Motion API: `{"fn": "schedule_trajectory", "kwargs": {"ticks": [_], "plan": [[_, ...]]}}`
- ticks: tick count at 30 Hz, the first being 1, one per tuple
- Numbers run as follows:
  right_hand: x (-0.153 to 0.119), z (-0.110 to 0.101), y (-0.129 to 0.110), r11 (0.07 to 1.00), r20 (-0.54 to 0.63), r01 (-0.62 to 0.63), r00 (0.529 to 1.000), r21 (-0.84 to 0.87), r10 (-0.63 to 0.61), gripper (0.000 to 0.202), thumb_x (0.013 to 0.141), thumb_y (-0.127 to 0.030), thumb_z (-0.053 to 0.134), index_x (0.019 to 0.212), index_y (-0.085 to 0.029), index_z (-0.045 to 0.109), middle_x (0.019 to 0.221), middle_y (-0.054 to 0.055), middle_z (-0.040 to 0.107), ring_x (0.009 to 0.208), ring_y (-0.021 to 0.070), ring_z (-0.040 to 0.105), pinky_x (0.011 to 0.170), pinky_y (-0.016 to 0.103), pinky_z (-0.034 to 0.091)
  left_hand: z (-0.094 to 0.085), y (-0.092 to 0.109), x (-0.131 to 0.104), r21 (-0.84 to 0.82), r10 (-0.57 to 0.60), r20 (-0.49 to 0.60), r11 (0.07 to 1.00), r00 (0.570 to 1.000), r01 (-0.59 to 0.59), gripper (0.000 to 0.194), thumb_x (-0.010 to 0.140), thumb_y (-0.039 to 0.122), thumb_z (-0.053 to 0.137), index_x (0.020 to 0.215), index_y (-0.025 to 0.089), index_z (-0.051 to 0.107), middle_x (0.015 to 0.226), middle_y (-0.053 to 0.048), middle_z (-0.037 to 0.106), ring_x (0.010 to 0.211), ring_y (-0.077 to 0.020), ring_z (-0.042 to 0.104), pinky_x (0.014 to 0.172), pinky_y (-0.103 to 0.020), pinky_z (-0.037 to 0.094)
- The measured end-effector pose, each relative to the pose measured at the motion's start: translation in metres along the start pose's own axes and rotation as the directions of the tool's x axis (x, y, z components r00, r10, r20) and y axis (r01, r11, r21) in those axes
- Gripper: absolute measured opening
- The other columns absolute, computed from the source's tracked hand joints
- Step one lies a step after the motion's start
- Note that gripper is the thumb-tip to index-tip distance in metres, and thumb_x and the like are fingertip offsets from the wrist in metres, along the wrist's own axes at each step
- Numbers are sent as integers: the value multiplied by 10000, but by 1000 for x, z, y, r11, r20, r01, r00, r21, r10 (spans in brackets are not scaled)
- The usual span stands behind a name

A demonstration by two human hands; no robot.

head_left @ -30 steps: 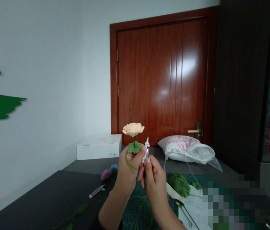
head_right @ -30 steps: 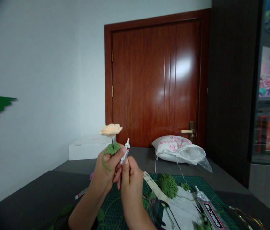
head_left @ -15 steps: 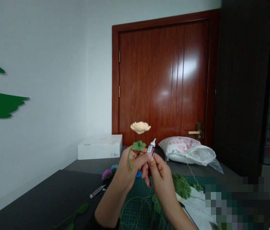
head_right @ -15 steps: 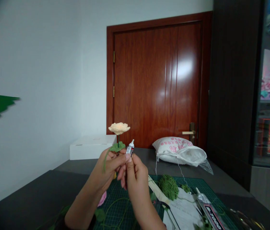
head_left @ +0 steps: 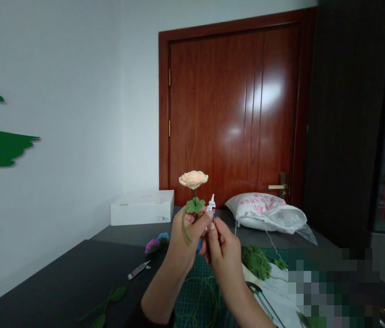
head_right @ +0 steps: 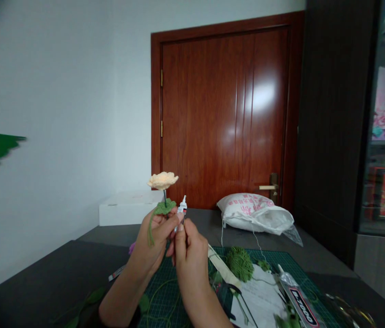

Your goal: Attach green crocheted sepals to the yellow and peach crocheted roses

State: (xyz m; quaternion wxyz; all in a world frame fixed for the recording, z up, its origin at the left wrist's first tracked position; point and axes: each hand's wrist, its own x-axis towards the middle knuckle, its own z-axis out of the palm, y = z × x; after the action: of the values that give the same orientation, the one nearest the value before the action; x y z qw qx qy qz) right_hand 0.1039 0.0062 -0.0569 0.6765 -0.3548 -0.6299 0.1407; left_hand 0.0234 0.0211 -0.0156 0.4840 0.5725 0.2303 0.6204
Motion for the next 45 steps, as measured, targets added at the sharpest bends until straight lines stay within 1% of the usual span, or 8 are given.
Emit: {"fn": "schedule_trajectory", "kwargs": {"ticks": [9,13,19,23,29,34,39,45], "plan": [[7,-9,0,993,102,-55,994,106,44,294,982,-381,427,775,-213,551,605,-30,543,507,125,508,502,234,397,-8,7,6,52,8,53,999,999,-11,263,778,367,702,784,179,517,543,76,438,375,-62,387,347,-176,341],[19,-21,0,965,17,-36,999,259,33,196,898,-382,602,1007,-220,600,817,17,652,719,167,608,671,278,492,-12,6,10,127,48,115,990,992,-63,230,763,306,708,733,163,530,583,60,450,468,-63,374,430,-179,303],[19,-22,2,925,-82,-104,986,365,143,208,847,-406,665,910,-213,621,752,-19,594,675,141,542,625,246,444,-17,6,8,313,51,268,940,962,-137,188,826,333,643,764,169,577,564,47,456,489,-94,389,455,-210,288],[17,-24,-1,924,-142,-95,977,371,157,197,887,-411,614,880,-219,570,797,-11,582,702,140,527,647,253,433,-26,12,10,240,13,362,965,932,-107,223,869,375,580,860,156,623,547,58,407,471,-90,348,447,-212,255],[26,-34,-10,898,10,-45,999,437,45,203,902,-392,596,867,-234,473,838,1,615,612,114,511,598,260,422,-32,15,12,287,2,251,955,968,-76,208,853,339,567,860,147,647,574,43,452,466,-84,372,433,-193,281],[29,-39,-12,915,103,-92,993,393,56,184,917,-389,572,918,-206,547,738,-29,593,476,71,404,486,228,327,-25,19,7,360,-35,184,932,982,-34,186,873,334,516,821,169,583,559,43,503,407,-69,383,398,-174,282],[30,-46,-7,952,92,-146,988,270,125,274,923,-430,533,945,-170,615,632,-34,579,431,78,373,437,224,270,-21,20,6,437,11,263,890,965,-130,147,863,270,485,767,185,557,525,41,506,396,-78,408,398,-180,290],[30,-49,-1,987,32,-42,999,156,37,202,934,-376,537,968,-188,604,558,-74,480,509,111,442,520,232,330,-18,23,2,491,49,285,850,957,-190,229,890,281,474,698,188,558,454,48,473,375,-85,376,409,-200,280]]}}
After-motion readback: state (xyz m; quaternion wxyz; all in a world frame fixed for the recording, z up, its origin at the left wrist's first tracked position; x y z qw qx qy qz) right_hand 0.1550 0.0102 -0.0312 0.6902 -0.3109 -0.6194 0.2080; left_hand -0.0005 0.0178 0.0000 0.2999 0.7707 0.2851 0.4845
